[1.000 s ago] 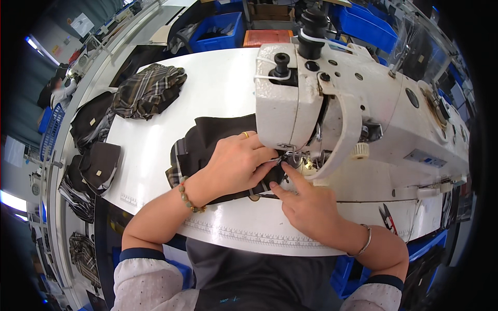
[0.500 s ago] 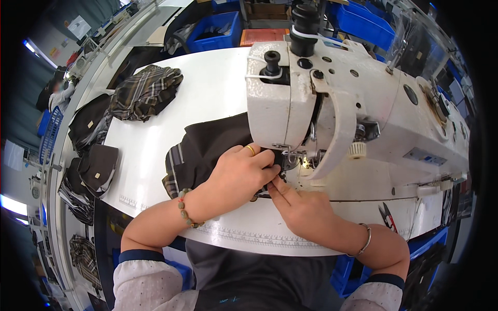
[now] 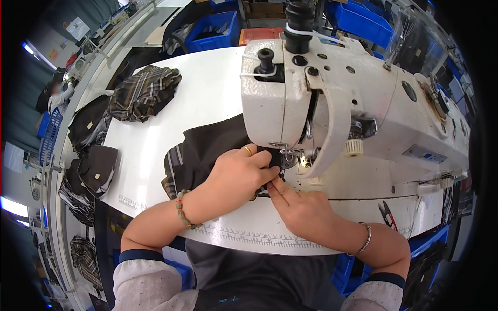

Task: Sewing together fabric or leather panels using an industrial sewing machine.

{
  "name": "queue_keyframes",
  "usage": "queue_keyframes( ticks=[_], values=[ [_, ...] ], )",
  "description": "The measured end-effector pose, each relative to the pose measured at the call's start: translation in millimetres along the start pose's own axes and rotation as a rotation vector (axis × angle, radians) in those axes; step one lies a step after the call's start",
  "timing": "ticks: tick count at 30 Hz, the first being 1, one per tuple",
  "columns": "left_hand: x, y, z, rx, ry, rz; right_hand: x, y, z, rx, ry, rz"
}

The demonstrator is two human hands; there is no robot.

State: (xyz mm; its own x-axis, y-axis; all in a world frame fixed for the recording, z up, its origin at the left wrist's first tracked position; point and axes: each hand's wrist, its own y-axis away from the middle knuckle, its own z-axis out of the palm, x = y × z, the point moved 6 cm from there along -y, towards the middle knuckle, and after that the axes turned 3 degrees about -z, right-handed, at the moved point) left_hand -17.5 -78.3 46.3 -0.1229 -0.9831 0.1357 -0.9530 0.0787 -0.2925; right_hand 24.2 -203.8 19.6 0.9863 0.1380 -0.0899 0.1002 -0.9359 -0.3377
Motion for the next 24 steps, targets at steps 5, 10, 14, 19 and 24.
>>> queue_keyframes(
  ticks=[5,10,14,19,24],
  values=[
    [7,1,3,0.023,-0.103,0.038,1,0,1,0.027,0.036,0.019],
    [7,2,6,0.033,-0.073,0.017,1,1,2,0.039,0.021,0.023],
    [6,1,8,0.087,-0.061,0.007,5,0,3,0.051,0.083,0.048],
    [3,-3,10,0.129,-0.084,-0.015,14,-2,8,0.036,0.105,0.08],
    [3,-3,8,0.097,-0.084,-0.044,16,-4,3,0.078,0.132,0.111]
  ],
)
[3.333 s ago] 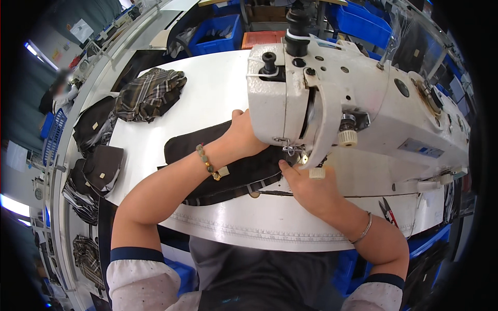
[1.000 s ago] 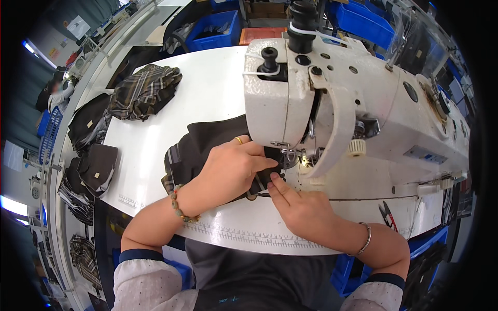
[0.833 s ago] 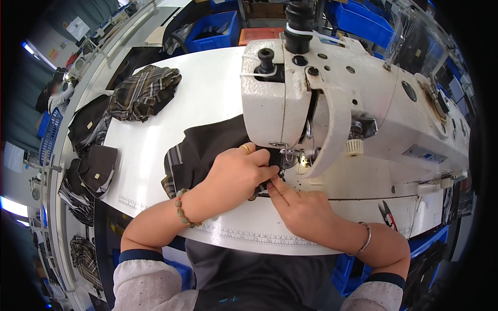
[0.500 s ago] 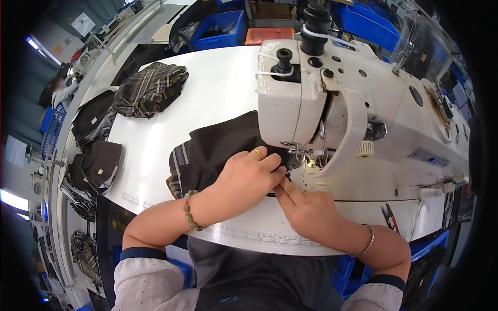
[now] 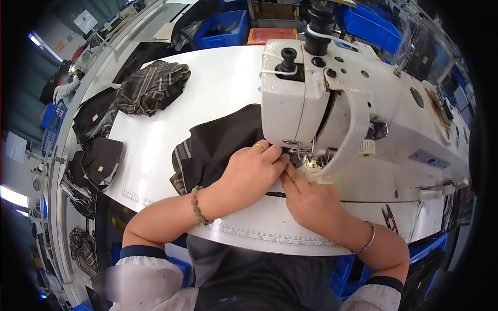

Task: Sewing together fabric or leather panels using an industrial sewing machine.

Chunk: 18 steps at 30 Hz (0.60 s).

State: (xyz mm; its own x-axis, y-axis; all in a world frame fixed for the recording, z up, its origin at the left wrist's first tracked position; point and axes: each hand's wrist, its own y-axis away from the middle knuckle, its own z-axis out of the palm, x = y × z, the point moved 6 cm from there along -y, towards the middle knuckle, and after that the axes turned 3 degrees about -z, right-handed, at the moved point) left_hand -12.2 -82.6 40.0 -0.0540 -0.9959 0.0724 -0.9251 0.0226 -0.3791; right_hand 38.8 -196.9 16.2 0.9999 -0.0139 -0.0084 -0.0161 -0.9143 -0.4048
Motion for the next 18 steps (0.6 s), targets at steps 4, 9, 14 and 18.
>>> queue_keyframes(
  ticks=[4,9,14,18],
  values=[
    [-4,1,0,-0.097,0.046,-0.03,1,0,1,-0.029,-0.001,0.021],
    [-11,2,-21,-0.286,0.049,-0.086,2,3,4,0.002,-0.01,0.021],
    [-9,-5,-29,-0.376,0.085,-0.037,-12,0,1,0.004,-0.24,-0.01],
    [-3,-6,-24,-0.387,0.096,-0.021,-13,1,-2,-0.066,-0.289,-0.024]
  ],
)
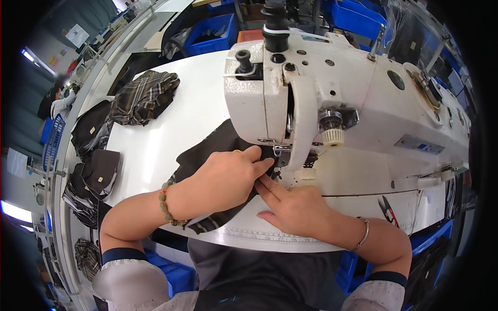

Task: Sewing together fabric or leather panels using an industrial sewing machine.

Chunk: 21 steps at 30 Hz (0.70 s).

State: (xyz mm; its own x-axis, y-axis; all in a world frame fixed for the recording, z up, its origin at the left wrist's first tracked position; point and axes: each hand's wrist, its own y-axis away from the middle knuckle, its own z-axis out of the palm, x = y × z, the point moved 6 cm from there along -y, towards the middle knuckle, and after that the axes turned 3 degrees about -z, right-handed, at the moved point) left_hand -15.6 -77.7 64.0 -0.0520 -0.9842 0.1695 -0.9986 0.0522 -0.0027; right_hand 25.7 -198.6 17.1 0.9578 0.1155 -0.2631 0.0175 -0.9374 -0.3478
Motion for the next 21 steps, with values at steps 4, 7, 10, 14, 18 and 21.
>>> queue_keyframes(
  ticks=[4,7,10,14,18,21],
  values=[
    [6,-1,8,-0.039,0.015,0.004,-2,1,1,-0.084,-0.081,-0.019],
    [8,-3,11,-0.049,0.034,0.0,-1,3,4,-0.078,-0.049,-0.013],
    [9,-3,14,-0.035,0.062,-0.006,-2,4,5,-0.067,-0.019,-0.018],
    [12,0,19,0.013,0.091,-0.029,-4,5,2,-0.088,-0.071,-0.028],
    [14,0,20,0.027,0.119,-0.039,-4,7,0,-0.085,-0.072,-0.025],
    [11,-3,23,0.07,0.124,-0.036,-2,7,0,-0.071,-0.066,-0.02]
  ],
)
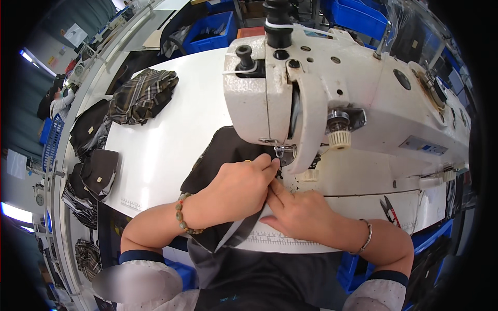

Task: Sewing together fabric or leather panels using an industrial sewing machine.

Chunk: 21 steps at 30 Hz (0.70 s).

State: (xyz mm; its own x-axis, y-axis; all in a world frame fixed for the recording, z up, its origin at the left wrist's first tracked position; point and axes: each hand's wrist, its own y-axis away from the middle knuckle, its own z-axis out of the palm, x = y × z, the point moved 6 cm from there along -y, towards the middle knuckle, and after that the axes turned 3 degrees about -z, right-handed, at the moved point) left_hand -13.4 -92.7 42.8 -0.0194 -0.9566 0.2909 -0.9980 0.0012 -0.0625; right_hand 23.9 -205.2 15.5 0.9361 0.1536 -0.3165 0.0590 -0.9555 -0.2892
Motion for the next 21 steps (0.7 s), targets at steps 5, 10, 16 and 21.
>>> queue_keyframes(
  ticks=[5,10,16,21],
  values=[
    [-8,-4,1,-0.024,0.03,-0.053,3,-3,0,0.046,0.11,0.0],
    [0,5,-16,0.099,0.009,0.049,-4,-3,7,0.076,0.362,-0.096],
    [4,19,-14,-0.153,-0.028,0.006,-26,-1,8,0.061,0.435,-0.267],
    [6,20,-16,-0.23,-0.046,0.035,-30,0,4,0.066,0.372,-0.261]
  ],
)
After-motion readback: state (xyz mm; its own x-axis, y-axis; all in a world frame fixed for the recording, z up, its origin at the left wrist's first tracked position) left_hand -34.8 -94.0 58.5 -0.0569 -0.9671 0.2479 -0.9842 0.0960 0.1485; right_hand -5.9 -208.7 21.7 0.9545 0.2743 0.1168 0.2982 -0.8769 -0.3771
